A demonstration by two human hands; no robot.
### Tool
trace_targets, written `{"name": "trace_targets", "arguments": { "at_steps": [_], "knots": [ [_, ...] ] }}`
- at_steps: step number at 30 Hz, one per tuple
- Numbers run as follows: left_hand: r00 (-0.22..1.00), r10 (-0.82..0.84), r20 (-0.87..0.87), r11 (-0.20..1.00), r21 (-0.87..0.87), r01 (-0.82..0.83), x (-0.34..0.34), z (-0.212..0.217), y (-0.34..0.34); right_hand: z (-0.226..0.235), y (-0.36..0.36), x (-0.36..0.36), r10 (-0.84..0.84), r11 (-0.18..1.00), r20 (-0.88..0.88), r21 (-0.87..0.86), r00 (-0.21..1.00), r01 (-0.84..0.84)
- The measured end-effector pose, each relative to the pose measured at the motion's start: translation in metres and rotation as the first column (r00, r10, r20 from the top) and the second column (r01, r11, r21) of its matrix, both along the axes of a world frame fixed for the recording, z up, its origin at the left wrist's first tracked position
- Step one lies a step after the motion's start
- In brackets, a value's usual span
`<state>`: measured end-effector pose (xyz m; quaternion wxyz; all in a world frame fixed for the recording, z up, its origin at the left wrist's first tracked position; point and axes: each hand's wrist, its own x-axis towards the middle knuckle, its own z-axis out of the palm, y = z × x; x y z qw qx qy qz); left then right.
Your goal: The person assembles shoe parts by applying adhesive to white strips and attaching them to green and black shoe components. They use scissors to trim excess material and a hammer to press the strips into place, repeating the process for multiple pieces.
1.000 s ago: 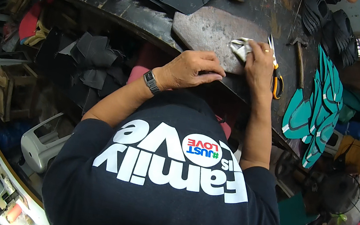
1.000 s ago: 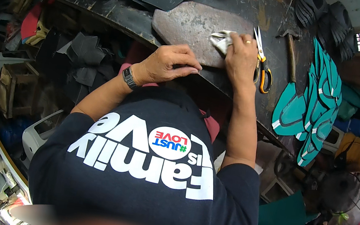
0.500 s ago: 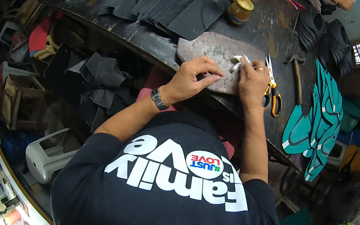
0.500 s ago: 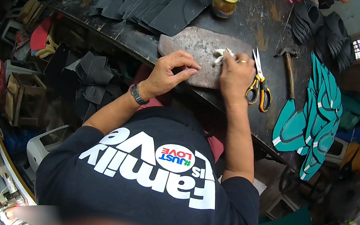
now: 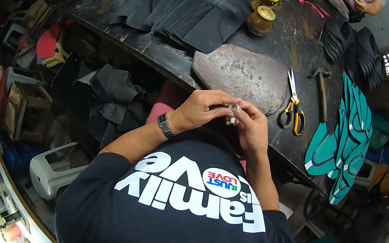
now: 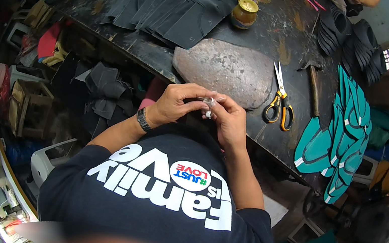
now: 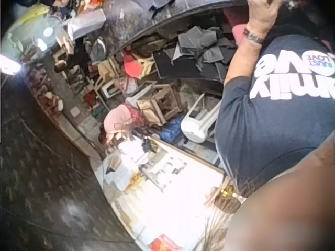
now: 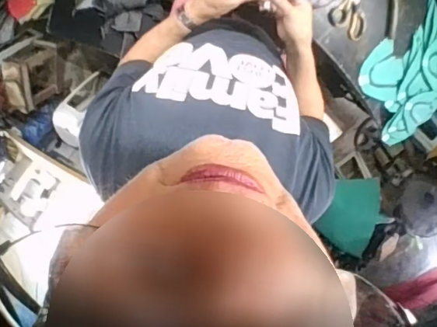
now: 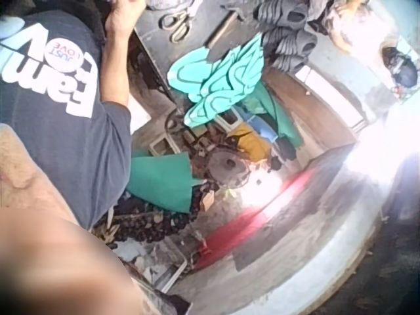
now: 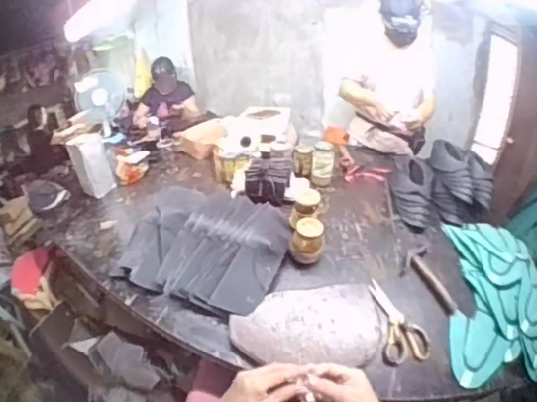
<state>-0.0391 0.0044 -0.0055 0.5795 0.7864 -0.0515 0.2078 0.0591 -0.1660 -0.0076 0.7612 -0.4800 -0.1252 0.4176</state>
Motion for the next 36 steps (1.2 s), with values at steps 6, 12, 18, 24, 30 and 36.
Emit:
{"name": "trace_targets", "arguments": {
  "at_steps": [6,12,18,24,30,36],
  "knots": [
    [1.000,0.014,-0.021,0.996,-0.090,-0.016,-0.005,-0.003,-0.007,-0.005,-0.007,-0.020,-0.089,0.996,-0.053,-0.014,0.995,0.089],
    [0.999,0.043,-0.025,0.999,0.004,-0.043,-0.025,-0.019,0.004,0.014,-0.022,-0.001,-0.360,0.930,0.275,0.036,0.891,0.365],
    [0.970,-0.045,-0.240,0.921,0.367,0.134,-0.038,-0.071,0.000,0.013,-0.038,0.020,-0.250,0.897,0.642,-0.129,0.725,0.424],
    [0.852,0.059,-0.520,0.863,0.456,0.219,-0.026,-0.095,0.012,0.003,-0.022,0.005,-0.023,0.899,0.906,-0.166,0.422,0.406],
    [0.938,0.120,-0.326,0.925,0.379,0.013,-0.033,-0.045,0.019,0.009,-0.024,0.005,-0.028,0.875,0.879,-0.208,0.475,0.437],
    [0.906,0.412,0.099,0.872,0.246,-0.423,0.011,0.015,0.090,0.009,-0.005,0.019,-0.085,0.877,0.923,-0.108,0.374,0.467]
  ]
}}
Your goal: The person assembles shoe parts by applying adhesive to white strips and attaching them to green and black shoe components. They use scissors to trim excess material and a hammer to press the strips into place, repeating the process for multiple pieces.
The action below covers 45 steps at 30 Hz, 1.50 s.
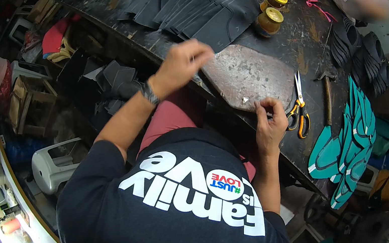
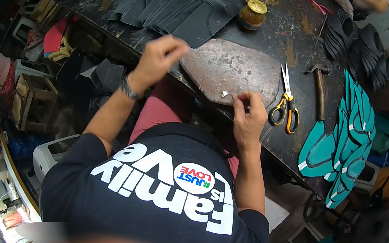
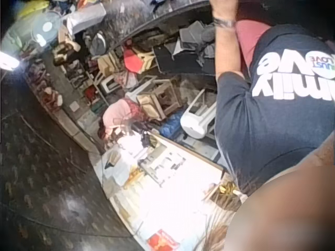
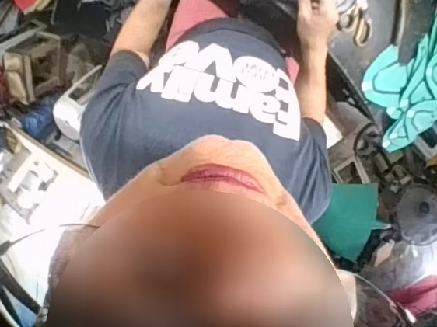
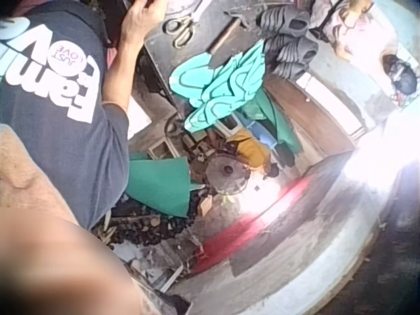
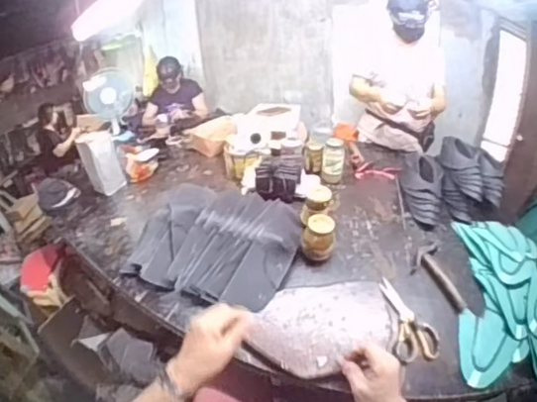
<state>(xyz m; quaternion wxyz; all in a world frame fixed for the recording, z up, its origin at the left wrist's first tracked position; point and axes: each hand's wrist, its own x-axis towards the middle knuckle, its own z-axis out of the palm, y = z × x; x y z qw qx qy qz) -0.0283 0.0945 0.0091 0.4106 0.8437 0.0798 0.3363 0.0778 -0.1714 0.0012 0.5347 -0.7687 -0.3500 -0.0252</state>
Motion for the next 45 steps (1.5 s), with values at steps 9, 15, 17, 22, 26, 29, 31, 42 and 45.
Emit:
{"name": "trace_targets", "arguments": {
  "at_steps": [9,15,17,22,26,29,31,42,45],
  "knots": [
    [0.930,0.358,0.084,0.823,0.442,-0.357,0.106,0.012,0.112,-0.019,0.044,0.016,0.006,0.997,0.394,-0.076,0.919,0.026],
    [0.920,0.391,0.019,0.779,0.525,-0.342,0.122,0.006,0.121,-0.024,0.041,0.016,0.005,0.995,0.341,-0.092,0.940,0.028],
    [0.919,0.394,-0.015,0.805,0.488,-0.337,0.122,0.008,0.120,-0.024,0.042,0.016,0.006,0.994,0.357,-0.106,0.934,0.034],
    [0.920,0.391,-0.016,0.825,0.450,-0.342,0.122,0.010,0.118,-0.023,0.044,0.015,-0.006,0.994,0.366,-0.103,0.931,0.047],
    [0.931,0.363,-0.032,0.826,0.474,-0.305,0.127,0.009,0.125,-0.023,0.043,0.014,-0.008,0.995,0.375,-0.088,0.927,0.044],
    [0.932,0.361,0.021,0.810,0.488,-0.325,0.130,0.006,0.134,-0.023,0.044,0.014,-0.017,0.995,0.373,-0.081,0.928,0.051],
    [0.935,0.350,0.050,0.837,0.432,-0.336,0.131,0.003,0.140,-0.022,0.044,0.014,-0.016,0.995,0.376,-0.083,0.926,0.050],
    [0.935,0.342,-0.094,0.922,0.223,-0.315,0.128,0.004,0.151,-0.022,0.045,0.013,-0.019,0.993,0.383,-0.100,0.923,0.063],
    [0.927,0.374,-0.038,0.877,0.340,-0.340,0.129,0.002,0.150,-0.022,0.045,0.013,-0.021,0.993,0.384,-0.102,0.923,0.065]
  ]
}}
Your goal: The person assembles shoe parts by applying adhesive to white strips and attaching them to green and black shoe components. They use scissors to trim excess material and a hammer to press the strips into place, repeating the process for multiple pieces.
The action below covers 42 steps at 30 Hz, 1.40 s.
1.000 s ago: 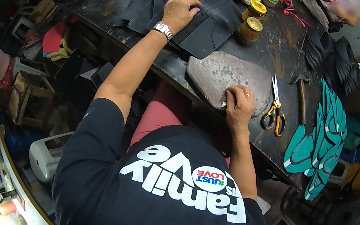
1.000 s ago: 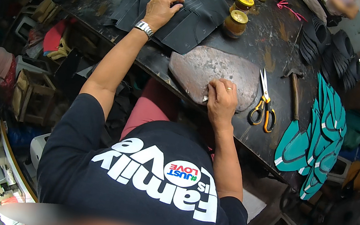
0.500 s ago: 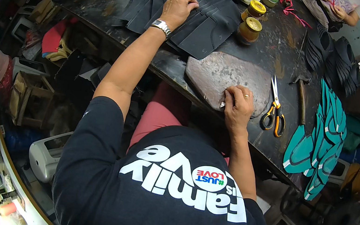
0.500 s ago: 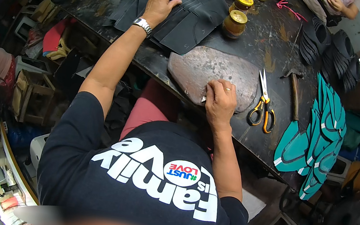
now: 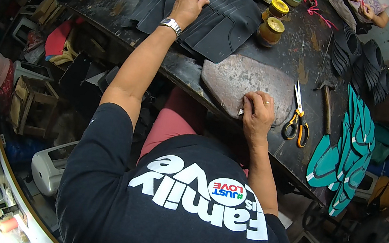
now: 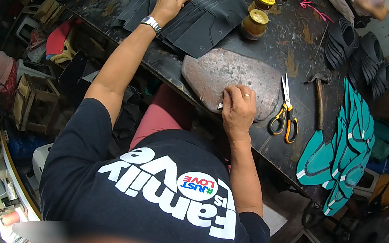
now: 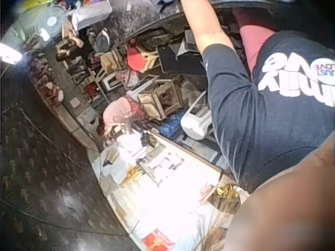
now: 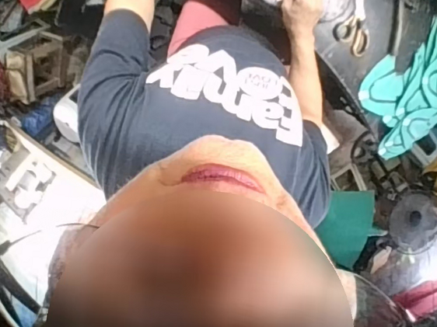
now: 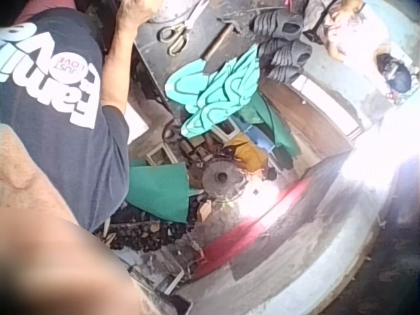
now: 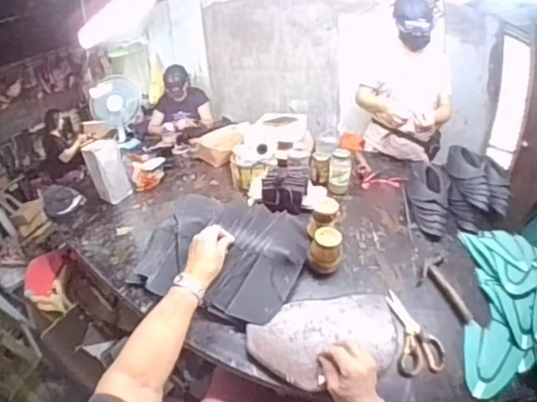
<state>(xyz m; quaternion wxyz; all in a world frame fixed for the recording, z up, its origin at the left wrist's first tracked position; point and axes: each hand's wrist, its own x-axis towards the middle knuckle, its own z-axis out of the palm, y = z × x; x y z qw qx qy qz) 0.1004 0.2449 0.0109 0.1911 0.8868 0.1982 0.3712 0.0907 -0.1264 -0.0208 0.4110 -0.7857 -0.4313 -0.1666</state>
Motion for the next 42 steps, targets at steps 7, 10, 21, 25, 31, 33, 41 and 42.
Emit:
{"name": "trace_targets", "arguments": {
  "at_steps": [7,10,21,25,31,33,41,42],
  "knots": [
    [0.997,0.044,-0.066,0.996,0.084,-0.038,0.003,-0.003,0.005,0.000,0.000,0.000,0.012,1.000,-0.003,0.023,1.000,-0.011],
    [0.995,-0.010,-0.103,0.991,-0.134,-0.004,0.003,-0.004,0.008,-0.003,-0.002,0.001,0.000,1.000,-0.032,-0.006,0.999,0.000],
    [0.979,0.004,-0.203,0.994,-0.103,-0.025,0.009,-0.006,0.026,0.004,-0.016,0.003,0.210,0.956,-0.329,0.267,0.921,-0.122],
    [0.988,0.002,-0.152,0.999,-0.052,-0.010,0.002,-0.002,0.020,0.016,-0.055,-0.011,0.167,0.965,-0.405,0.252,0.899,-0.066],
    [0.971,-0.108,0.211,0.992,-0.046,0.121,-0.020,0.007,-0.070,0.029,-0.151,-0.030,-0.138,0.981,-0.351,0.079,0.926,0.176],
    [0.907,-0.349,0.236,0.915,-0.122,0.384,-0.028,0.007,-0.118,0.031,-0.186,-0.039,-0.266,0.953,-0.400,0.024,0.877,0.301],
    [0.659,-0.745,-0.108,0.667,-0.133,0.733,-0.043,-0.014,-0.243,0.007,-0.300,-0.085,-0.690,0.687,-0.450,-0.160,0.567,0.709],
    [0.655,-0.734,-0.179,0.678,-0.146,0.720,-0.045,-0.017,-0.246,0.003,-0.305,-0.090,-0.700,0.676,-0.434,-0.147,0.567,0.722]
  ]
}}
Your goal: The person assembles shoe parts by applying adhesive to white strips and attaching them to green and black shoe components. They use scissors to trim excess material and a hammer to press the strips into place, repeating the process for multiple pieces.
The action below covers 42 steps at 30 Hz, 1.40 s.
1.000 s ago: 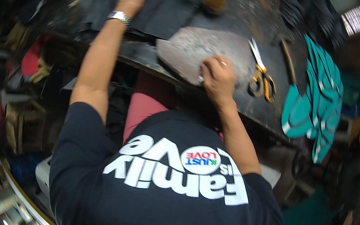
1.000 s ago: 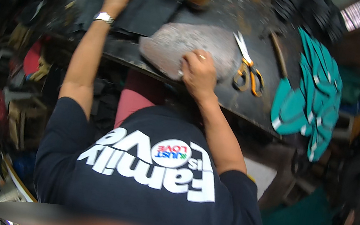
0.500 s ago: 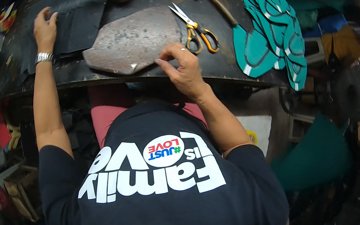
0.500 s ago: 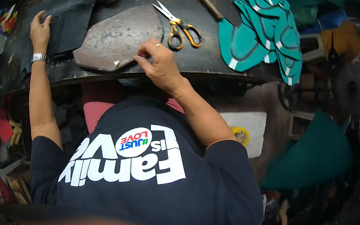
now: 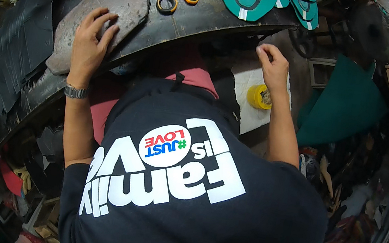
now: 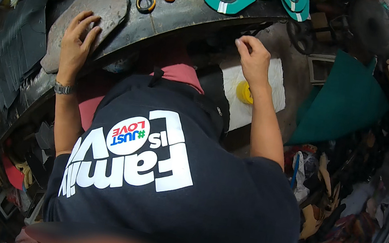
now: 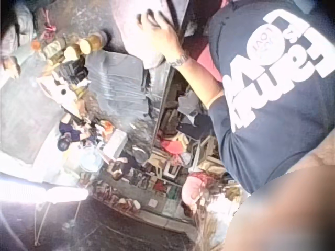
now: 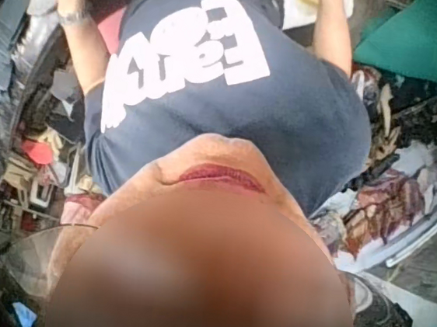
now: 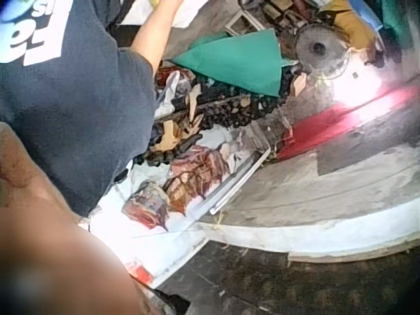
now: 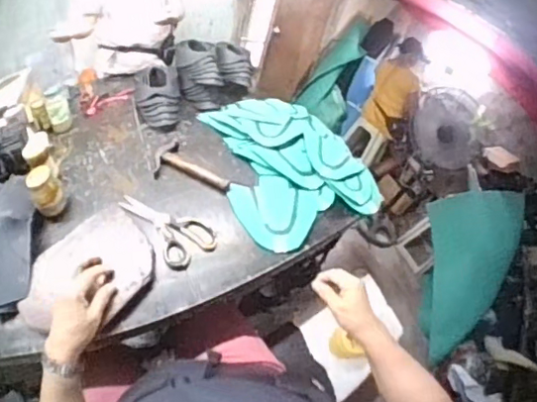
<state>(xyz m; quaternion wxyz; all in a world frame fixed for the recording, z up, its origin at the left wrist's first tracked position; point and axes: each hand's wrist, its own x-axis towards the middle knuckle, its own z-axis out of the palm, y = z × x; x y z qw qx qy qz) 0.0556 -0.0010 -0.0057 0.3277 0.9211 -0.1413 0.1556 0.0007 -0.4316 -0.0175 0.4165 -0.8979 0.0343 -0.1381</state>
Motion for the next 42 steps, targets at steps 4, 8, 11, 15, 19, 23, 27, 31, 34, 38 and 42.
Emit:
{"name": "trace_targets", "arguments": {
  "at_steps": [4,8,11,15,19,23,27,31,34,38,42],
  "knots": [
    [1.000,-0.005,0.000,0.999,-0.049,0.005,0.001,-0.004,0.002,-0.004,-0.005,-0.001,-0.027,0.974,0.025,-0.225,0.999,0.032],
    [1.000,-0.002,0.023,1.000,0.015,0.001,0.001,-0.003,0.003,-0.001,0.002,0.035,0.090,0.850,0.168,-0.527,0.982,0.012],
    [0.999,-0.005,0.034,1.000,-0.012,0.005,0.000,-0.002,0.002,0.002,0.000,0.065,0.205,0.768,0.139,-0.637,0.969,-0.071],
    [1.000,0.014,0.026,1.000,-0.017,-0.014,-0.002,0.001,0.001,0.004,-0.004,0.084,0.325,0.739,0.040,-0.634,0.945,-0.228],
    [1.000,0.019,0.009,0.999,-0.027,-0.019,-0.003,0.003,0.000,0.013,-0.001,0.075,0.355,0.777,0.048,-0.570,0.934,-0.266],
    [1.000,0.021,-0.003,1.000,-0.021,-0.021,-0.003,0.004,0.000,0.035,0.002,0.062,0.378,0.842,0.089,-0.447,0.921,-0.302],
    [1.000,0.030,-0.010,0.998,-0.051,-0.030,-0.004,0.003,-0.003,0.077,-0.021,0.073,0.238,0.958,0.350,-0.239,0.906,-0.160],
    [0.999,0.032,-0.019,0.997,-0.063,-0.033,-0.003,0.004,-0.003,0.128,-0.072,0.109,-0.222,0.973,0.468,0.045,0.855,0.228],
    [0.998,0.044,-0.036,0.997,-0.066,-0.046,-0.004,0.004,-0.004,0.143,-0.107,0.153,-0.006,0.996,0.833,-0.047,0.553,0.082],
    [0.998,0.061,-0.026,0.997,-0.053,-0.062,-0.005,0.006,-0.006,0.098,-0.141,0.207,0.071,0.861,0.789,-0.357,0.610,0.362],
    [0.997,0.064,-0.036,0.997,-0.045,-0.065,-0.005,0.008,-0.007,0.021,-0.157,0.227,-0.128,0.781,0.113,-0.601,0.985,0.170]
  ]
}}
